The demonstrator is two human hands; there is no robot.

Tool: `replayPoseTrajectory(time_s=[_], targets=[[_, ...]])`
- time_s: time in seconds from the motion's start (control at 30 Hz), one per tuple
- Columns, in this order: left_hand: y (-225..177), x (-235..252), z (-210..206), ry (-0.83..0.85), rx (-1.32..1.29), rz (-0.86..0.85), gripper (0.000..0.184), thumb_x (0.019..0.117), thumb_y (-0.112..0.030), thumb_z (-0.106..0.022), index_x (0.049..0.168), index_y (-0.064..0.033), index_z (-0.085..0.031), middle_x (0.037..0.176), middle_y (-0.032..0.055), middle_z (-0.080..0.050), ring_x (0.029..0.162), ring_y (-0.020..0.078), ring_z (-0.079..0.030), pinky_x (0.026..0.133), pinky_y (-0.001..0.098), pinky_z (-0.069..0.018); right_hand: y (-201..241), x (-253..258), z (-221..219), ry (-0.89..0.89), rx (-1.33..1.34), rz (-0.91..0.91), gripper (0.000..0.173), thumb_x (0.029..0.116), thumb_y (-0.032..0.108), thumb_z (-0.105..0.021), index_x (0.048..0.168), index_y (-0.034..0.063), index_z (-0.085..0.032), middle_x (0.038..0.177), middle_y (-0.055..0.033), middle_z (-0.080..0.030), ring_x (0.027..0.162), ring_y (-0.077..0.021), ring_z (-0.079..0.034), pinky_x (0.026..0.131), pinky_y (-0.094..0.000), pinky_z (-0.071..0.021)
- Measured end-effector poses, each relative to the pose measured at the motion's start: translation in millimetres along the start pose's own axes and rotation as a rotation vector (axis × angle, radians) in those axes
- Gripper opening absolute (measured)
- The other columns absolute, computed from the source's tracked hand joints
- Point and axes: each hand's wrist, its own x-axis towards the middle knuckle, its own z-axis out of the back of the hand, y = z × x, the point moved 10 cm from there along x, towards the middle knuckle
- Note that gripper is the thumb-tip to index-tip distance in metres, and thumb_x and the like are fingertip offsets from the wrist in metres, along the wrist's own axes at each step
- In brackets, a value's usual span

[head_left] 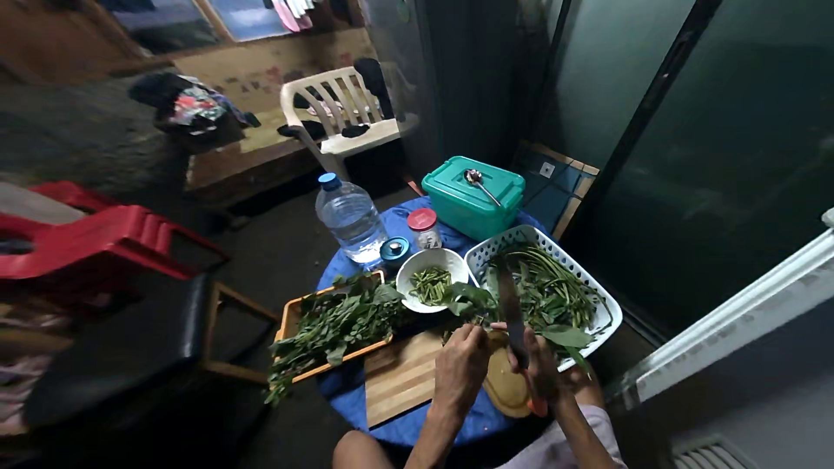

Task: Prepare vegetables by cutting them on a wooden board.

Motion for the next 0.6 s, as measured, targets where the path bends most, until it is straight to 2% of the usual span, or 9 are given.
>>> replayPoseTrajectory(time_s=[0.1, 0.2, 0.27, 0.33, 0.47, 0.5, 0.6], targets=[[-8.2, 3.2, 8.2, 0.038, 0.044, -0.062, 0.01, 0.0893, -0.012, -0.07, 0.092, -0.004, -0.075, 0.087, 0.0115, -0.071, 0.079, 0.0281, -0.072, 0.067, 0.0448, -0.0599, -4.7, 1.4, -10.4, 0.0, -0.091, -0.027, 0.098, 0.0955, 0.08, -0.02, 0.132, 0.0007, -0.064, 0.061, 0.0083, -0.056, 0.048, -0.0013, -0.045, 0.049, -0.0222, -0.045], [-6.9, -2.2, 17.4, -0.035, 0.046, -0.14, 0.01, 0.0906, -0.015, -0.068, 0.09, -0.0071, -0.075, 0.084, 0.0074, -0.069, 0.077, 0.0225, -0.07, 0.066, 0.0386, -0.0594, -7.5, 3.1, -11.1, -0.084, -0.024, -0.047, 0.089, 0.1019, 0.068, -0.018, 0.138, -0.0023, -0.058, 0.06, 0.0065, -0.056, 0.046, -0.0028, -0.045, 0.047, -0.0234, -0.0454], [-6.2, -8.2, 20.1, -0.092, 0.016, -0.19, 0.011, 0.0912, -0.014, -0.067, 0.09, -0.0073, -0.075, 0.083, 0.0066, -0.069, 0.075, 0.0201, -0.069, 0.065, 0.0348, -0.0593, -8.8, 3.1, -13.0, -0.104, 0.064, -0.037, 0.098, 0.0971, 0.078, -0.019, 0.14, -0.0019, -0.056, 0.059, 0.0074, -0.055, 0.044, -0.0029, -0.045, 0.045, -0.0234, -0.0454], [-7.9, -14.0, 20.1, -0.118, -0.001, -0.224, 0.011, 0.0914, -0.014, -0.066, 0.09, -0.0079, -0.076, 0.083, 0.0057, -0.069, 0.076, 0.0186, -0.069, 0.067, 0.0319, -0.059, -9.7, 1.5, -16.8, -0.073, 0.122, -0.046, 0.101, 0.0939, 0.082, -0.022, 0.14, -0.0018, -0.055, 0.059, 0.0072, -0.055, 0.043, -0.0029, -0.045, 0.044, -0.0232, -0.0448], [-12.4, -18.3, 23.8, -0.137, -0.03, -0.25, 0.013, 0.0932, -0.014, -0.065, 0.091, -0.0075, -0.076, 0.084, 0.0058, -0.069, 0.077, 0.0174, -0.069, 0.068, 0.0293, -0.0585, -14.9, -1.5, -27.9, 0.09, 0.175, -0.113, 0.086, 0.1007, 0.071, -0.02, 0.14, 0.0026, -0.056, 0.064, 0.0069, -0.056, 0.047, -0.0031, -0.047, 0.046, -0.0221, -0.0457], [-12.5, -18.6, 26.1, -0.147, -0.042, -0.25, 0.013, 0.0934, -0.014, -0.065, 0.091, -0.0075, -0.076, 0.084, 0.0054, -0.069, 0.076, 0.0163, -0.068, 0.068, 0.0276, -0.0581, -17.0, -2.0, -30.5, 0.13, 0.23, -0.126, 0.086, 0.0995, 0.073, -0.021, 0.137, 0.0047, -0.057, 0.063, 0.0073, -0.056, 0.046, -0.0034, -0.048, 0.046, -0.022, -0.0465], [-8.9, -20.5, 30.9, -0.17, -0.117, -0.235, 0.014, 0.0951, -0.015, -0.064, 0.093, -0.0068, -0.075, 0.084, 0.0046, -0.069, 0.076, 0.0122, -0.067, 0.07, 0.0239, -0.057, -16.7, -2.7, -41.2, 0.267, 0.445, -0.163, 0.092, 0.0845, 0.091, -0.03, 0.125, 0.0159, -0.063, 0.06, 0.0072, -0.057, 0.045, -0.0037, -0.052, 0.045, -0.0221, -0.0493]])
